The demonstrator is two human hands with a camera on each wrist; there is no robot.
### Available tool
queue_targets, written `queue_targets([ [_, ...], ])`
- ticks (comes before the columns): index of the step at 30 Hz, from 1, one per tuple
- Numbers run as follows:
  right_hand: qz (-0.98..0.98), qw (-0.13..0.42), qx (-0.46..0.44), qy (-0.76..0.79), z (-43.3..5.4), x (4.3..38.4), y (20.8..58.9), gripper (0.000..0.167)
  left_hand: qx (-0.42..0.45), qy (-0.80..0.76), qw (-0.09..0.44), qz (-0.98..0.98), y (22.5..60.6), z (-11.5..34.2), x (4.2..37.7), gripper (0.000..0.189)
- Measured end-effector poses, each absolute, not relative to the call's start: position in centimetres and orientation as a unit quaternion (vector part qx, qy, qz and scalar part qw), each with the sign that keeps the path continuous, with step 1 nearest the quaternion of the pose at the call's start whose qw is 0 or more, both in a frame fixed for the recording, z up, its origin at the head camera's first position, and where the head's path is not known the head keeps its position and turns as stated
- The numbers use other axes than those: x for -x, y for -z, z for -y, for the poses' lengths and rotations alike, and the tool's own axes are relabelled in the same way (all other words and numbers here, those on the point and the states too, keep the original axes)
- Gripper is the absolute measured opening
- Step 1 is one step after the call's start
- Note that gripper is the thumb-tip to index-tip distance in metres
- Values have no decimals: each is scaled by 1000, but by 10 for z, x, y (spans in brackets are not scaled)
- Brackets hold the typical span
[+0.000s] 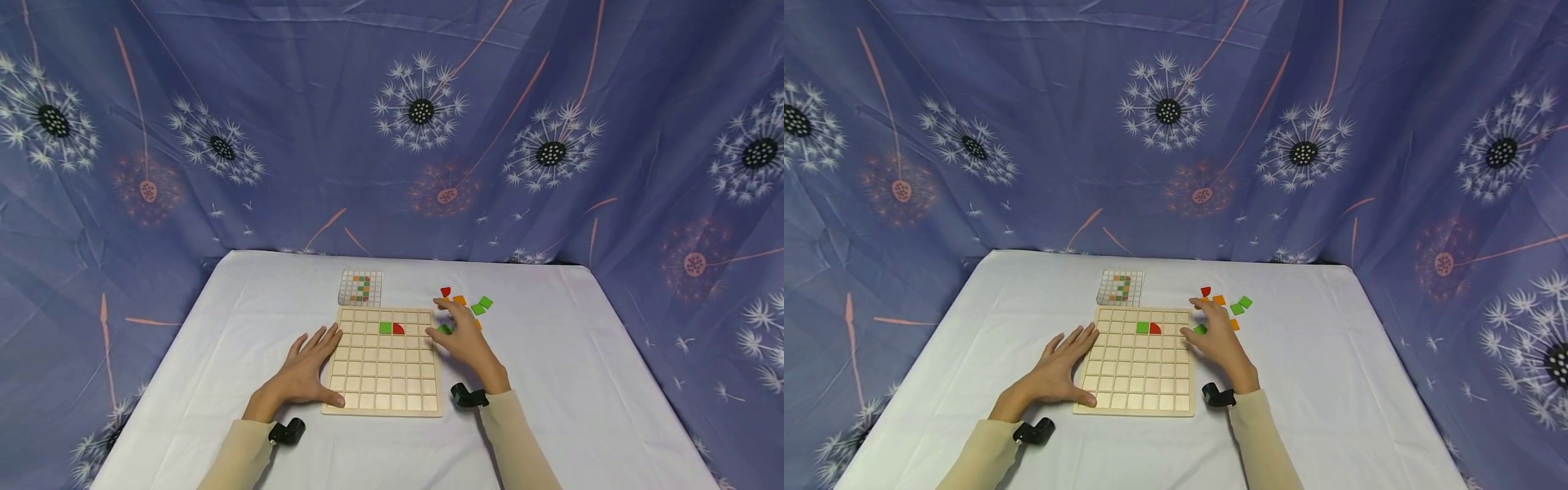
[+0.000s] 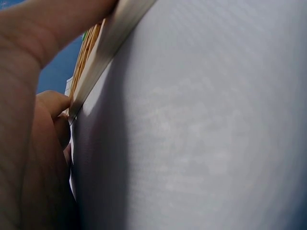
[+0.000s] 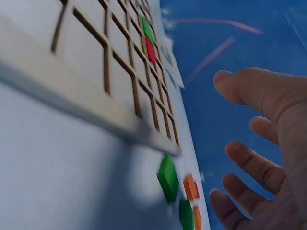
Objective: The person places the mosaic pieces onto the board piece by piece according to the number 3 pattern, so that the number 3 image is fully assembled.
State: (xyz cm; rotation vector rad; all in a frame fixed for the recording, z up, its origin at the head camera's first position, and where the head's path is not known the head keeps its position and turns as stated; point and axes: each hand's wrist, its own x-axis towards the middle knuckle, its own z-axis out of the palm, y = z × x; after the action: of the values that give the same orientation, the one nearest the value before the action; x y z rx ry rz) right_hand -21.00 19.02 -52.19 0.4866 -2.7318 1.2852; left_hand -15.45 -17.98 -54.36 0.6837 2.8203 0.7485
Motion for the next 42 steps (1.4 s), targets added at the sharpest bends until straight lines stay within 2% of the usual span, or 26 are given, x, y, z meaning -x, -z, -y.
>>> queue_targets([
  [15, 914, 86, -100, -384, -241, 209, 539, 66, -226, -247, 77, -939, 544, 181, 155, 143],
  [24, 926, 61, -58, -368, -257, 213, 548, 63, -231, -242, 74, -940, 545, 182, 155, 143],
  [35, 928, 59, -67, -363, -260, 215, 552, 57, -228, -248, 72, -939, 545, 180, 154, 143],
  [42, 933, 32, -57, -355, -264, 212, 549, 55, -229, -242, 72, -940, 543, 180, 154, 142],
])
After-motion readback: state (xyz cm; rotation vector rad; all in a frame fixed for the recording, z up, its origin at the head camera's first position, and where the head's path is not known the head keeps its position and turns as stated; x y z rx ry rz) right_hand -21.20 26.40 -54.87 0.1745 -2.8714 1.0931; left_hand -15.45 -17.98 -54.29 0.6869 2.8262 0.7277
